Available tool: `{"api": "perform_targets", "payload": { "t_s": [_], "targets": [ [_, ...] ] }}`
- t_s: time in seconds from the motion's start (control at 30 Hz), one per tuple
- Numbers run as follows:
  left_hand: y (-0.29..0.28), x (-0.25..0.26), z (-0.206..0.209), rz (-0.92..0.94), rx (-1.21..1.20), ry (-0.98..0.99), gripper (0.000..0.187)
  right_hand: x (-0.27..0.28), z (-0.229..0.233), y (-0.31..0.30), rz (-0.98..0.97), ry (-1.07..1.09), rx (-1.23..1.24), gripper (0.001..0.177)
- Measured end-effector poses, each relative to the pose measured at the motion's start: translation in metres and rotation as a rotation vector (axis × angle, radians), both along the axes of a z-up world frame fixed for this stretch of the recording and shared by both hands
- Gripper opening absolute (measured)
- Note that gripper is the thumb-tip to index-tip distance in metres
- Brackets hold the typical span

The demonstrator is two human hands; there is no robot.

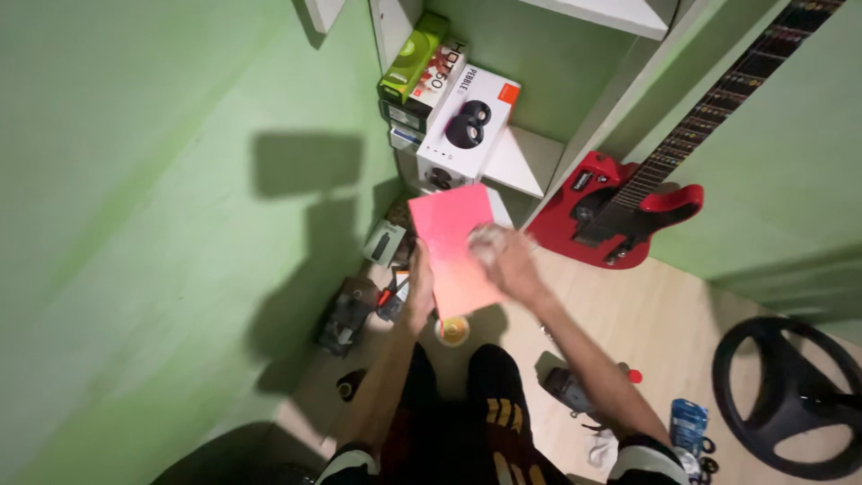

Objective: The person organizes a white wall-mounted shelf by moving various items from the floor onto the shelves. They handle bottles, boxes, and notebooks, wiping some items with a cloth before placing them on the shelf.

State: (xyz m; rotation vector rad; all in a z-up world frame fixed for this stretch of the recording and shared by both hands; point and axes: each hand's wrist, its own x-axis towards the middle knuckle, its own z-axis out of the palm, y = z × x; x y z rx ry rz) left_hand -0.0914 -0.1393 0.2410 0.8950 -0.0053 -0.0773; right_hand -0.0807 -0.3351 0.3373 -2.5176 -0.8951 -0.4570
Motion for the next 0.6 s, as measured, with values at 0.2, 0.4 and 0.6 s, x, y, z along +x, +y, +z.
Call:
{"api": "perform_targets", "payload": {
  "t_s": [0.2,0.4,0.6],
  "targets": [
    [-0.029,0.001,-0.004,0.015,0.218,0.253,0.084,0.021,0.026,0.05,-0.171,0.202,0.091,0.051],
    [0.01,0.003,0.016,-0.082,-0.219,0.102,0.075,-0.034,0.026,0.034,0.11,0.093,0.075,0.053],
    [-0.019,-0.025,0.013,-0.027,0.158,0.209,0.069,0.018,0.025,0.037,-0.209,0.05,0.168,0.035]
  ]
}}
